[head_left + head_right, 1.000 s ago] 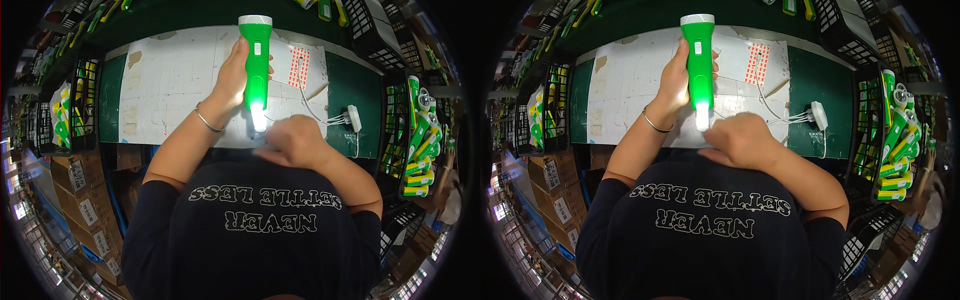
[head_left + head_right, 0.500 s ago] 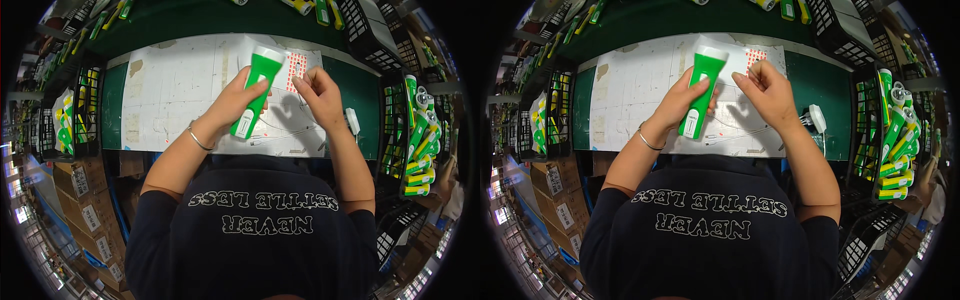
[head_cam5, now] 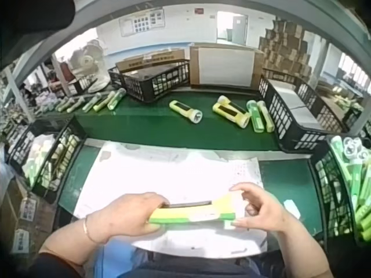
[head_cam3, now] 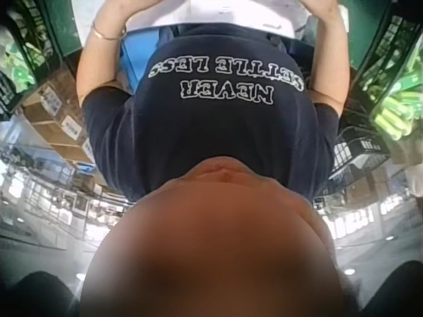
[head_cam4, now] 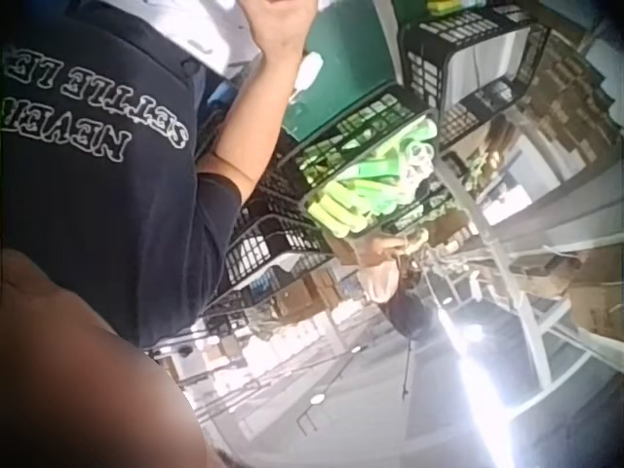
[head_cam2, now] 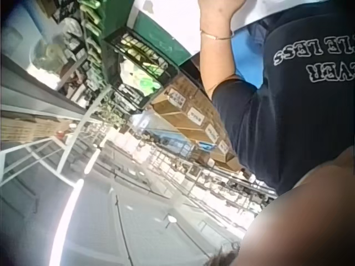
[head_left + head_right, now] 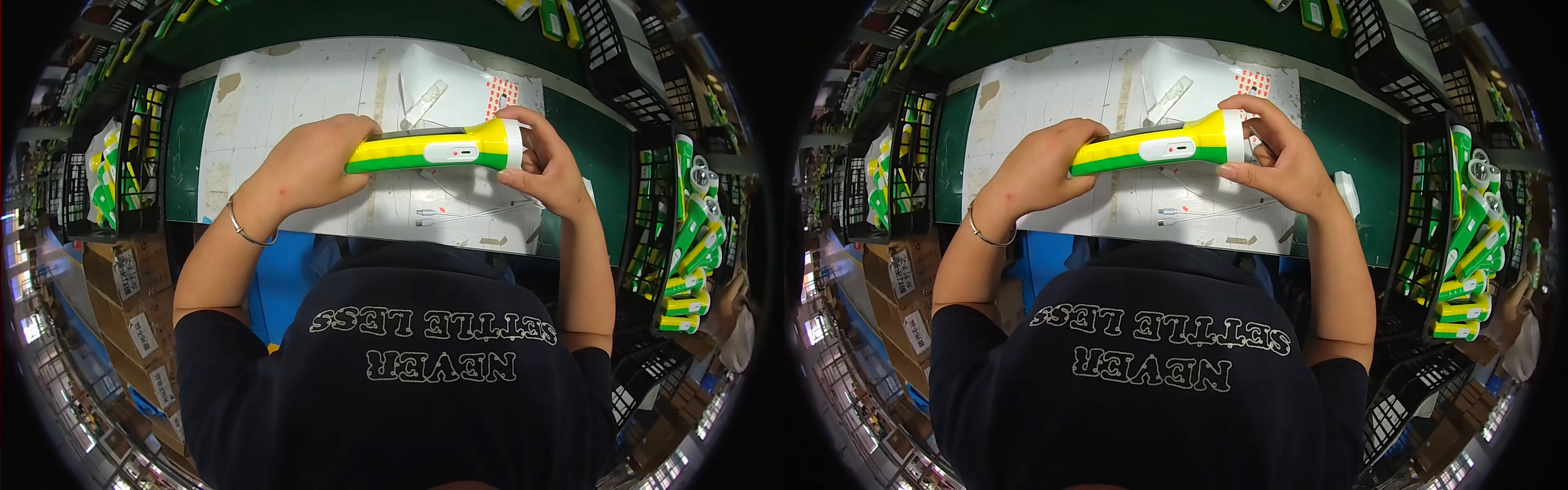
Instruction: Testing and applying stickers to flashlights on an assembly line.
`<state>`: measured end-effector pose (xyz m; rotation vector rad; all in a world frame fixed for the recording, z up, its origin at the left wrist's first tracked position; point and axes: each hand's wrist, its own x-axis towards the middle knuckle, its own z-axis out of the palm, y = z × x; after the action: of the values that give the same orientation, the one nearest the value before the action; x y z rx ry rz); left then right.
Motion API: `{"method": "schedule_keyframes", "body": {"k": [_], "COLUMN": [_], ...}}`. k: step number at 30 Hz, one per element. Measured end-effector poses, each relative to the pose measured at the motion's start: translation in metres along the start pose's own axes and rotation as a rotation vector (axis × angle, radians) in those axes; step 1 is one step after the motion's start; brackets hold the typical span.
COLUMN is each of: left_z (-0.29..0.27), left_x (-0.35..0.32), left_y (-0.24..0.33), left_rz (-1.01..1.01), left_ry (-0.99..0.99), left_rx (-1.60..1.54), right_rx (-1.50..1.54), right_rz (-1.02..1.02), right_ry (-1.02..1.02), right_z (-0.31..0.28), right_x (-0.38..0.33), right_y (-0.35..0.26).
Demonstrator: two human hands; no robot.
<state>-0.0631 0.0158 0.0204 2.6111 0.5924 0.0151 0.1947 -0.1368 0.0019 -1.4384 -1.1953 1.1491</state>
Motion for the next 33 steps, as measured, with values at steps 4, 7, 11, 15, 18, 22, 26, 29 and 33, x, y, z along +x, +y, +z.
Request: {"method": "schedule_keyframes", "body": {"k": [4, 7, 11, 15, 18, 22, 26, 29, 33], "left_z": [0.009, 0.014, 0.001, -0.013, -0.016, -0.013, -0.008, -0.008, 0.004], "left_x": [0.007, 0.005, -0.005, -0.018, -0.021, -0.021, -0.022, -0.02, -0.013], "left_y": [0.01, 0.012, -0.003, -0.009, -0.008, -0.006, -0.006, -0.003, 0.002], "left_rz": [0.042, 0.005, 0.025, -0.016, 0.006, -0.006, 0.019, 0.03, 0.014], "left_ry": [-0.036, -0.037, -0.005, 0.005, 0.009, -0.002, 0.014, -0.004, -0.141], "left_rx": [-0.171, -0.174, -0.121, -0.183, -0.183, -0.166, -0.171, -0.19, -0.342], "right_rx": [0.07, 0.11, 0.106, 0.18, 0.184, 0.189, 0.173, 0.19, 0.134], "right_rz": [0.001, 0.007, -0.015, -0.043, -0.042, -0.051, -0.067, -0.059, -0.018], "right_ry": [-0.031, -0.058, -0.023, 0.002, -0.013, -0.026, -0.034, -0.04, -0.124], "right_z": [0.014, 0.02, 0.013, 0.009, 0.007, 0.007, 0.01, 0.013, 0.025], "right_x": [0.008, 0.011, 0.006, 0.004, 0.004, 0.004, 0.005, 0.007, 0.015], "right_y": [0.005, 0.006, 0.011, 0.012, 0.011, 0.011, 0.014, 0.014, 0.013]}}
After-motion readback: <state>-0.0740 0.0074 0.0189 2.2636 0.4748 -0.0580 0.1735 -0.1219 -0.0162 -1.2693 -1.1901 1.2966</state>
